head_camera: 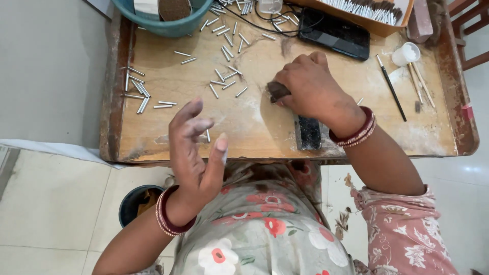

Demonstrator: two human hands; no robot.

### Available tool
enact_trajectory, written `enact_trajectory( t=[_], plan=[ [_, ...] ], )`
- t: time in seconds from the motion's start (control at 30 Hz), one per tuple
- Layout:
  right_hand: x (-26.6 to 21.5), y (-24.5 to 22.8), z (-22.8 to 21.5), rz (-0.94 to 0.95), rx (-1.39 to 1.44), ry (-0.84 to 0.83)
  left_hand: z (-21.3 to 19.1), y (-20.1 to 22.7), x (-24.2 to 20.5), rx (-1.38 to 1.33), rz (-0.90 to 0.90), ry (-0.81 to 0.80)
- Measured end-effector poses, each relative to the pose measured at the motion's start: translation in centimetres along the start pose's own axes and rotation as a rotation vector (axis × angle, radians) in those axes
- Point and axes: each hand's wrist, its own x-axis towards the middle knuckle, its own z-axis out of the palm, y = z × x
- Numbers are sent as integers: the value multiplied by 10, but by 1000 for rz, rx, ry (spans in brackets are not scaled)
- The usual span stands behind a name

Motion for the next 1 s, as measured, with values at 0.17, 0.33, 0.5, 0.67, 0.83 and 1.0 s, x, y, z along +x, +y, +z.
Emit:
enact_trajectory(
  t=[0.17, 0.33, 0.5, 0.67, 0.83, 1.0],
  plan=[
    [-50, -21, 15, -54, -25, 122, 48, -26, 7, -462, -293, -23],
    [-87, -28, 30, -64, 4, 324, 105, -46, -1, -625, -371, -33],
    [-117, -18, 27, -25, 373, 496, 131, -45, -4, -584, -295, -118],
    [-127, -13, 49, 51, 688, 515, 136, -34, -5, -486, -296, -155],
    [-127, -17, 45, 87, 647, 574, 146, -31, -15, -708, -320, -7],
    [-129, -17, 49, 130, 691, 567, 146, -21, -22, -782, -299, 61]
  ],
)
